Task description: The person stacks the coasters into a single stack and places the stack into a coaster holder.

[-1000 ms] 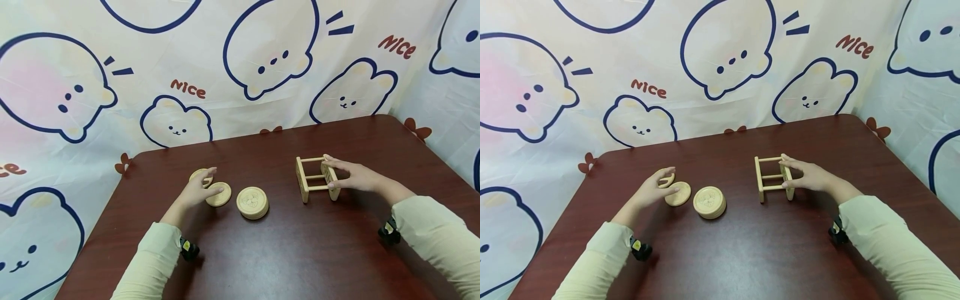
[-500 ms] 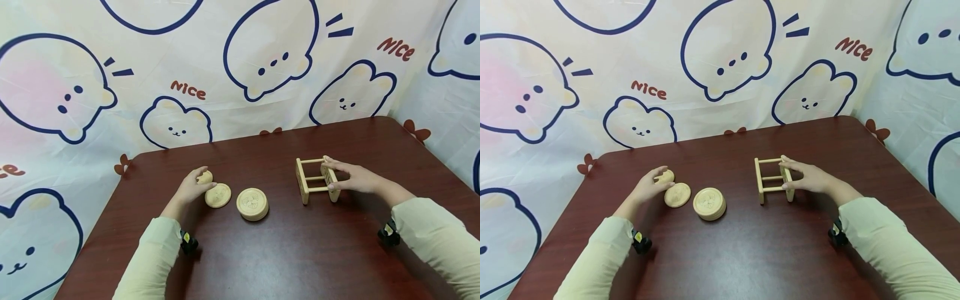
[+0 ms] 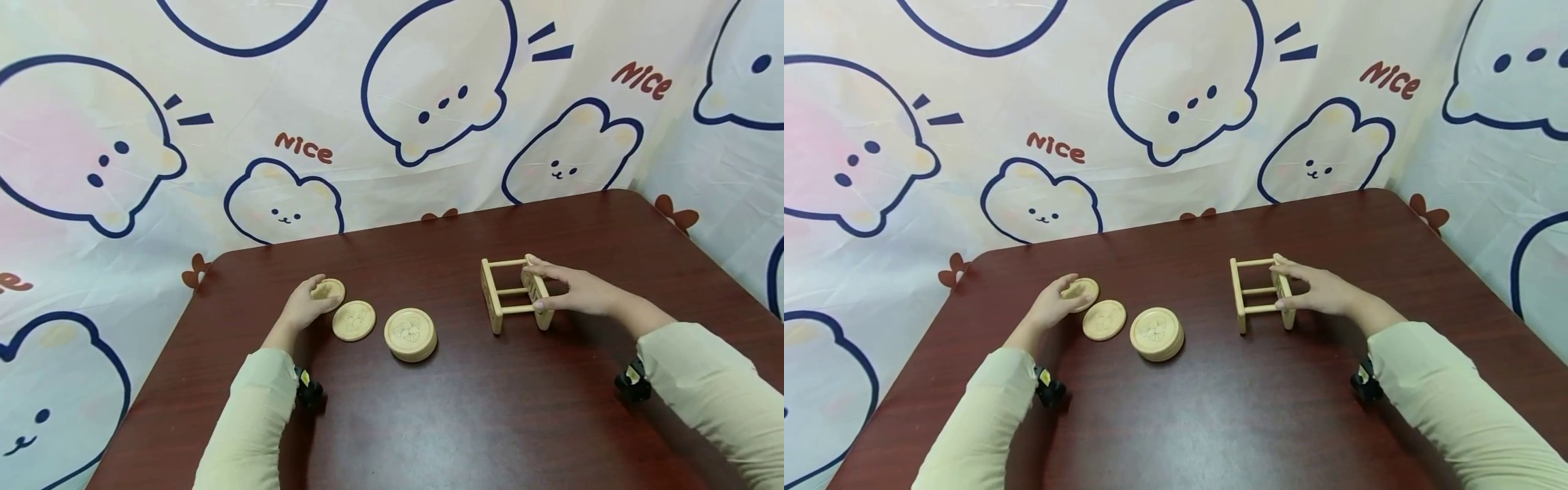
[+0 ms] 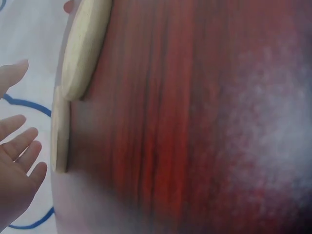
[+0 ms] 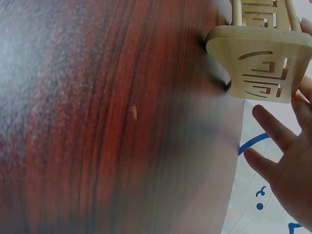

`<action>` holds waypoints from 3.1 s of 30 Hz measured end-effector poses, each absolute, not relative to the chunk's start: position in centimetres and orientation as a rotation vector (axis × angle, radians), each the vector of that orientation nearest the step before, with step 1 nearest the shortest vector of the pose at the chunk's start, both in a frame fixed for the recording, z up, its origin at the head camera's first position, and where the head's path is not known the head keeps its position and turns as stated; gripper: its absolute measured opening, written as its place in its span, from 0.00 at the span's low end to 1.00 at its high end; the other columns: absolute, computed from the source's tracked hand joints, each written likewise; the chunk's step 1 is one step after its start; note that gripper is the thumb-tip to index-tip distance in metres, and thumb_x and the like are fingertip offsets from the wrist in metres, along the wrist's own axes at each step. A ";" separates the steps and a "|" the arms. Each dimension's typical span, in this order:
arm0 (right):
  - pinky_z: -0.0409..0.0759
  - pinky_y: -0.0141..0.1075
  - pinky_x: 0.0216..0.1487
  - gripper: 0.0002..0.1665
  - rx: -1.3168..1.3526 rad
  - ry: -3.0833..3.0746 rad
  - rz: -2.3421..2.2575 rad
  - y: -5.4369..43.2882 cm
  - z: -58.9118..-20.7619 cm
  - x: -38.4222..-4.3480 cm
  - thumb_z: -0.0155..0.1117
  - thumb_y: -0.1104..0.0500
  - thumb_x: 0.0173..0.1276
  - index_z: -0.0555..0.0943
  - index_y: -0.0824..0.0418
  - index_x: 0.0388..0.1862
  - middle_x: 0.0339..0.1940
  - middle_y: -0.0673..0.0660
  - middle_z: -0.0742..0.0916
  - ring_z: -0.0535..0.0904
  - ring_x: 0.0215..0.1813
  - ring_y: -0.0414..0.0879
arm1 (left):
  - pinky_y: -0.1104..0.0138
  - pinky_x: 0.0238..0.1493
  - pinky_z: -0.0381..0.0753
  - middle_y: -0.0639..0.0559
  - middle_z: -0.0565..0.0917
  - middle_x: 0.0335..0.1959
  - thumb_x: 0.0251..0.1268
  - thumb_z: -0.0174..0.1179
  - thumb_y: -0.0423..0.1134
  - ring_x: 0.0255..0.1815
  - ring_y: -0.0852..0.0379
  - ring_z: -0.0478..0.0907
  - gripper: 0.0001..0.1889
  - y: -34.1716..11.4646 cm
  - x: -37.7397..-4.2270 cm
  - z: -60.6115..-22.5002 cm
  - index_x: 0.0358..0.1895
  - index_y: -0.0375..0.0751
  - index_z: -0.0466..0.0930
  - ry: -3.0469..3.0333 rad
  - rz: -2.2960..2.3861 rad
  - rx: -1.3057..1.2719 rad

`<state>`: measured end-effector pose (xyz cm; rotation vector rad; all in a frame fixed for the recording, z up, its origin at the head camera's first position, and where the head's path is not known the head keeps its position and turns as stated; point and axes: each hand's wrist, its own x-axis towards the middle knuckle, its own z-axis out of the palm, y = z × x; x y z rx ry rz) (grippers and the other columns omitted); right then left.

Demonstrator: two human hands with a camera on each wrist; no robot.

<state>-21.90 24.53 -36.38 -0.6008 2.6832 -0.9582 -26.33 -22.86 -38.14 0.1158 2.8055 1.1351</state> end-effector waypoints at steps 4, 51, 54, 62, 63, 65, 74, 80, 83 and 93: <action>0.47 0.59 0.55 0.43 -0.603 2.687 -0.963 24.5 -36.3 -21.8 0.61 0.45 0.53 0.59 0.60 0.64 0.68 0.57 0.52 0.46 0.65 0.60 | 0.50 0.57 0.52 0.37 0.58 0.61 0.51 0.59 0.48 0.62 0.41 0.49 0.38 -23.0 -26.7 -38.2 0.63 0.35 0.55 2.808 1.081 0.059; 0.51 0.57 0.56 0.43 -0.619 2.691 -0.946 24.6 -36.3 -21.8 0.60 0.43 0.53 0.59 0.59 0.64 0.68 0.58 0.53 0.47 0.65 0.58 | 0.51 0.57 0.54 0.33 0.55 0.61 0.42 0.64 0.55 0.61 0.39 0.51 0.47 -23.6 -28.2 -38.7 0.63 0.31 0.53 2.827 0.751 -0.052; 0.50 0.58 0.55 0.44 -0.610 2.690 -0.954 24.6 -36.3 -21.7 0.60 0.42 0.53 0.59 0.59 0.64 0.67 0.58 0.53 0.47 0.65 0.59 | 0.51 0.57 0.53 0.34 0.57 0.61 0.43 0.63 0.54 0.61 0.40 0.51 0.47 -23.8 -28.1 -38.9 0.63 0.31 0.53 2.838 0.786 -0.030; 0.50 0.59 0.54 0.42 -0.583 2.677 -0.964 24.5 -36.4 -21.6 0.61 0.43 0.53 0.59 0.57 0.64 0.67 0.58 0.53 0.47 0.64 0.61 | 0.51 0.57 0.55 0.34 0.59 0.60 0.45 0.63 0.52 0.60 0.40 0.53 0.45 -24.3 -27.8 -39.3 0.63 0.30 0.53 2.867 0.787 0.012; 0.50 0.59 0.54 0.42 -0.578 2.676 -0.966 24.5 -36.4 -21.6 0.61 0.43 0.53 0.59 0.57 0.64 0.67 0.58 0.53 0.47 0.65 0.61 | 0.51 0.56 0.55 0.33 0.59 0.60 0.45 0.63 0.52 0.60 0.40 0.54 0.45 -24.3 -27.8 -39.3 0.63 0.29 0.53 2.868 0.788 0.016; 0.50 0.59 0.54 0.43 -0.578 2.672 -0.971 24.6 -36.3 -21.6 0.61 0.44 0.53 0.59 0.58 0.64 0.68 0.58 0.53 0.46 0.65 0.60 | 0.51 0.56 0.56 0.33 0.59 0.60 0.45 0.63 0.53 0.60 0.40 0.55 0.45 -24.3 -27.9 -39.3 0.63 0.29 0.53 2.867 0.792 0.027; 0.50 0.57 0.55 0.44 -0.603 2.676 -0.985 24.8 -36.1 -21.8 0.61 0.44 0.53 0.58 0.59 0.65 0.68 0.58 0.52 0.47 0.65 0.59 | 0.52 0.57 0.55 0.35 0.59 0.61 0.45 0.63 0.54 0.61 0.41 0.54 0.46 -24.0 -27.7 -38.4 0.63 0.31 0.53 2.858 0.873 0.041; 0.51 0.57 0.55 0.43 -0.571 2.671 -0.980 24.6 -36.2 -21.8 0.62 0.46 0.53 0.58 0.59 0.65 0.67 0.60 0.53 0.47 0.65 0.60 | 0.53 0.57 0.55 0.37 0.58 0.62 0.45 0.62 0.54 0.61 0.43 0.53 0.46 -23.7 -27.0 -37.8 0.64 0.33 0.52 2.832 0.956 0.034; 0.51 0.57 0.55 0.43 -0.579 2.669 -0.983 24.6 -36.4 -21.8 0.62 0.45 0.53 0.58 0.59 0.65 0.67 0.59 0.53 0.47 0.65 0.60 | 0.53 0.57 0.55 0.37 0.58 0.62 0.45 0.63 0.53 0.62 0.43 0.53 0.45 -23.5 -26.5 -37.4 0.64 0.33 0.52 2.843 0.978 0.088; 0.48 0.60 0.54 0.43 -0.564 2.658 -0.983 24.7 -36.3 -21.9 0.61 0.44 0.53 0.59 0.58 0.64 0.68 0.58 0.52 0.46 0.65 0.61 | 0.55 0.58 0.54 0.38 0.60 0.61 0.44 0.64 0.53 0.62 0.45 0.54 0.44 -22.4 -25.2 -35.9 0.62 0.32 0.55 2.901 1.027 0.259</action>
